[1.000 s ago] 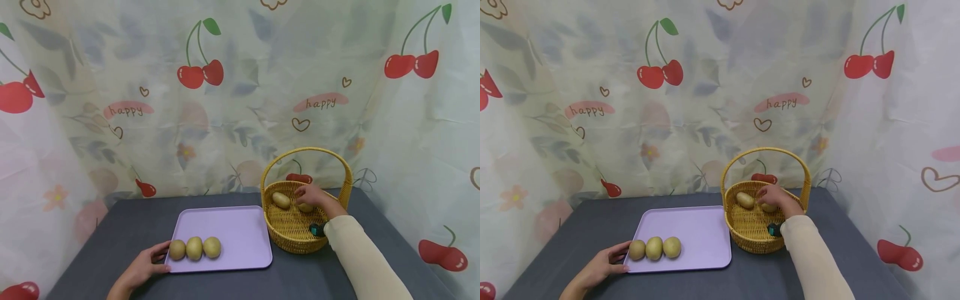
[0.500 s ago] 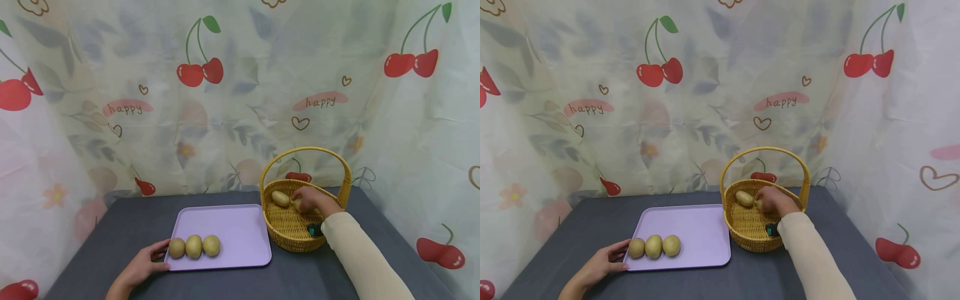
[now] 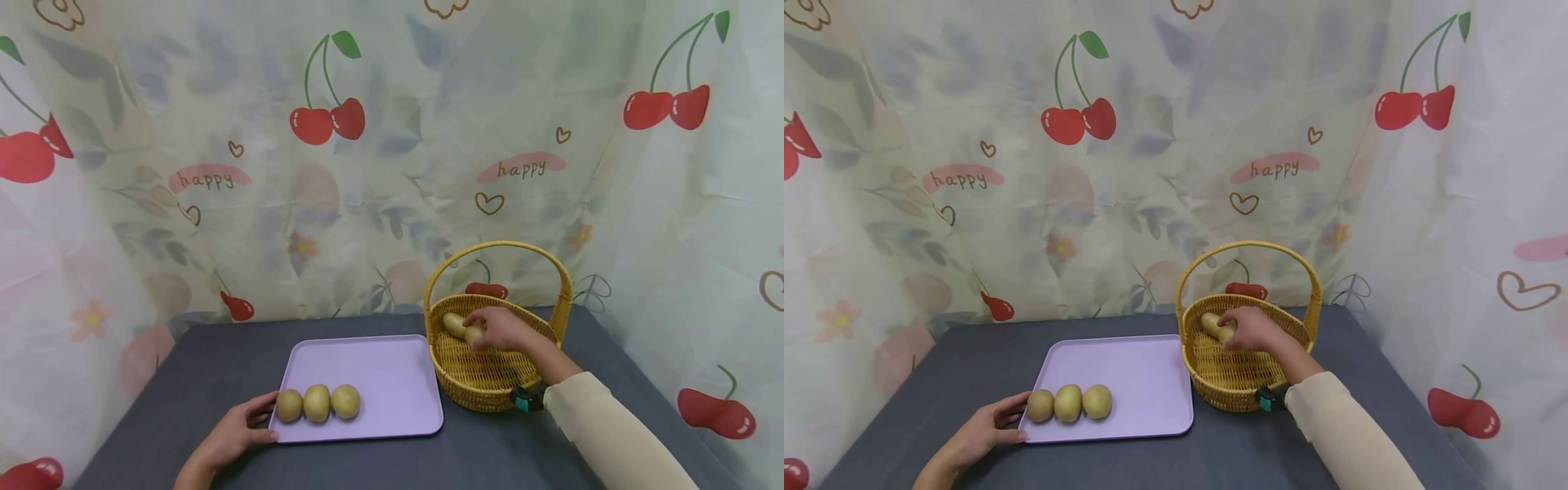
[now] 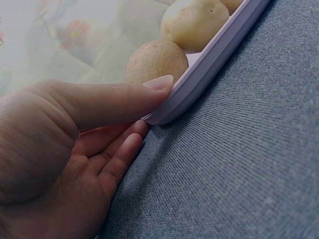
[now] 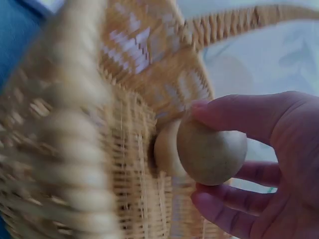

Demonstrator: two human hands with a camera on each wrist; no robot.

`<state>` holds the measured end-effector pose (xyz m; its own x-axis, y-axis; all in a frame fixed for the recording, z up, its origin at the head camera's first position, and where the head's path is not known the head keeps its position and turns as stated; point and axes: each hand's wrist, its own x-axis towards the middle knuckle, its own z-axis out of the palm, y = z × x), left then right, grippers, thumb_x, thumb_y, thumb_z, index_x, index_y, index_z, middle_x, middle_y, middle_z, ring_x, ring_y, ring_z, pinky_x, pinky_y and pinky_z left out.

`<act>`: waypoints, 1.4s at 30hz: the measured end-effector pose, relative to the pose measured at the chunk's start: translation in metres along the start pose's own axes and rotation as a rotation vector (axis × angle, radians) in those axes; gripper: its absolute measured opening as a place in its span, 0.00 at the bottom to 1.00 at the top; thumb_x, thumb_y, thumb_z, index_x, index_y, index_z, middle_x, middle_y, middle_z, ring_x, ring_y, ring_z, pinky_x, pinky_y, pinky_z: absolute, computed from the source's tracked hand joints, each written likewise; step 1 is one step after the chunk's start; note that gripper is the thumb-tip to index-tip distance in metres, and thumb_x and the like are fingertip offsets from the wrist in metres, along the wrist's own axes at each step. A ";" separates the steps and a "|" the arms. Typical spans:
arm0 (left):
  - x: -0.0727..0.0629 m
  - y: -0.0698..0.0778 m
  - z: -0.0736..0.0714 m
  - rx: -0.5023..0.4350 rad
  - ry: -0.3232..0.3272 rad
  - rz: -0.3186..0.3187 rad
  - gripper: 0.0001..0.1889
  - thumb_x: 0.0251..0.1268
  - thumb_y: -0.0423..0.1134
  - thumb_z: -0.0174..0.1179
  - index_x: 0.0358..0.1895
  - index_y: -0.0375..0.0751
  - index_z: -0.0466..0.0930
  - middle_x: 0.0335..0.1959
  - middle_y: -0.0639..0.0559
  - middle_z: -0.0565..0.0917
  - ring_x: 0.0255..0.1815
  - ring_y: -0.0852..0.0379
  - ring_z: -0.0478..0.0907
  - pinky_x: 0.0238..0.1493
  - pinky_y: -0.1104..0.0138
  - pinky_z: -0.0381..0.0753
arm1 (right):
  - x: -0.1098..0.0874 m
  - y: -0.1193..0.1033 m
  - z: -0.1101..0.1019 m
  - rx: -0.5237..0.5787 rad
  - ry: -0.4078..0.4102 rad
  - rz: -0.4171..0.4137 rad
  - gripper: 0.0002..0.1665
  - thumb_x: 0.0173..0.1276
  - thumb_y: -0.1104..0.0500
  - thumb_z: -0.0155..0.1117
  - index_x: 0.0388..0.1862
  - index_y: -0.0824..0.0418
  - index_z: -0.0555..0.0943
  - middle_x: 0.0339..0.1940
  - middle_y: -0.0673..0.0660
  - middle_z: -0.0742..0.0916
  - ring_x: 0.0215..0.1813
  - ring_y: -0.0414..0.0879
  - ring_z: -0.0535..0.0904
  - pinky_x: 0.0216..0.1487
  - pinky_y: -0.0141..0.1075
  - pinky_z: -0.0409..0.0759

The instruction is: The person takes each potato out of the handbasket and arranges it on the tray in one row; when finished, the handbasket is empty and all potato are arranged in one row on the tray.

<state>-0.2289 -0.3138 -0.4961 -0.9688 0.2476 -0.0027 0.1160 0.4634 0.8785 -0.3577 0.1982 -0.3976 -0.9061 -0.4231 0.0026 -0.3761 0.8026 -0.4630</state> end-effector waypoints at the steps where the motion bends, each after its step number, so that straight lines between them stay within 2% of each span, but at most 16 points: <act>1: 0.000 0.000 0.000 -0.002 -0.001 -0.005 0.41 0.50 0.32 0.73 0.67 0.22 0.63 0.60 0.27 0.74 0.58 0.36 0.74 0.54 0.63 0.75 | -0.004 -0.004 0.001 0.015 0.018 -0.005 0.28 0.53 0.57 0.78 0.54 0.59 0.83 0.48 0.56 0.83 0.45 0.49 0.77 0.42 0.44 0.75; 8: 0.002 -0.002 0.001 -0.006 -0.004 -0.014 0.40 0.51 0.32 0.72 0.67 0.22 0.63 0.60 0.28 0.74 0.58 0.37 0.74 0.55 0.58 0.74 | -0.028 -0.031 0.011 0.094 0.152 -0.036 0.26 0.53 0.55 0.78 0.52 0.58 0.83 0.48 0.56 0.83 0.44 0.49 0.76 0.39 0.42 0.75; 13: 0.002 -0.001 0.001 -0.010 -0.003 -0.018 0.40 0.51 0.32 0.72 0.67 0.22 0.63 0.60 0.28 0.74 0.59 0.37 0.73 0.56 0.57 0.74 | -0.039 -0.061 0.023 0.187 0.200 -0.058 0.27 0.52 0.55 0.79 0.52 0.57 0.83 0.46 0.55 0.82 0.40 0.48 0.76 0.36 0.39 0.77; 19: 0.001 -0.001 0.001 0.002 -0.001 -0.019 0.40 0.51 0.32 0.73 0.67 0.22 0.63 0.60 0.28 0.74 0.59 0.36 0.73 0.56 0.58 0.74 | -0.045 -0.093 0.047 0.256 0.251 -0.208 0.27 0.52 0.53 0.78 0.52 0.54 0.83 0.44 0.48 0.82 0.41 0.45 0.76 0.36 0.36 0.77; 22: 0.000 -0.001 0.001 0.004 0.006 -0.027 0.40 0.51 0.32 0.73 0.67 0.22 0.63 0.61 0.28 0.73 0.59 0.37 0.73 0.56 0.59 0.74 | -0.042 -0.105 0.062 0.310 0.244 -0.296 0.27 0.53 0.54 0.78 0.52 0.55 0.82 0.46 0.48 0.82 0.42 0.45 0.77 0.37 0.35 0.78; 25: 0.000 -0.001 0.001 0.008 0.007 -0.034 0.40 0.51 0.33 0.72 0.68 0.23 0.63 0.61 0.28 0.73 0.59 0.37 0.73 0.57 0.56 0.74 | -0.037 -0.114 0.080 0.350 0.227 -0.350 0.26 0.53 0.56 0.78 0.52 0.57 0.82 0.47 0.50 0.82 0.41 0.44 0.78 0.36 0.33 0.79; 28: 0.000 -0.001 0.001 0.001 0.003 -0.035 0.40 0.52 0.32 0.72 0.68 0.23 0.63 0.61 0.28 0.73 0.59 0.37 0.73 0.57 0.53 0.73 | -0.032 -0.122 0.095 0.354 0.212 -0.354 0.26 0.53 0.56 0.78 0.51 0.57 0.82 0.46 0.50 0.82 0.41 0.43 0.78 0.36 0.32 0.79; 32: 0.000 -0.001 0.000 -0.006 0.004 -0.028 0.40 0.51 0.31 0.72 0.67 0.23 0.63 0.61 0.28 0.73 0.59 0.37 0.73 0.56 0.56 0.74 | -0.023 -0.128 0.112 0.324 0.208 -0.328 0.27 0.51 0.55 0.79 0.51 0.58 0.83 0.45 0.50 0.82 0.40 0.42 0.77 0.38 0.32 0.77; 37: 0.001 -0.001 0.000 -0.007 0.001 -0.021 0.40 0.51 0.31 0.72 0.67 0.22 0.63 0.61 0.28 0.73 0.59 0.37 0.73 0.56 0.59 0.74 | -0.007 -0.128 0.133 0.276 0.195 -0.275 0.29 0.48 0.55 0.80 0.51 0.59 0.83 0.38 0.48 0.81 0.37 0.40 0.75 0.39 0.32 0.74; 42: 0.001 -0.002 0.000 -0.003 -0.003 -0.016 0.40 0.52 0.32 0.72 0.67 0.22 0.63 0.61 0.28 0.73 0.59 0.37 0.73 0.56 0.58 0.74 | 0.006 -0.125 0.153 0.273 0.174 -0.253 0.30 0.46 0.57 0.81 0.51 0.60 0.82 0.37 0.48 0.80 0.37 0.39 0.74 0.40 0.32 0.74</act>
<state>-0.2301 -0.3147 -0.4976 -0.9700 0.2424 -0.0182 0.0996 0.4647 0.8799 -0.2865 0.0315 -0.4754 -0.8199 -0.4962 0.2856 -0.5469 0.5314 -0.6469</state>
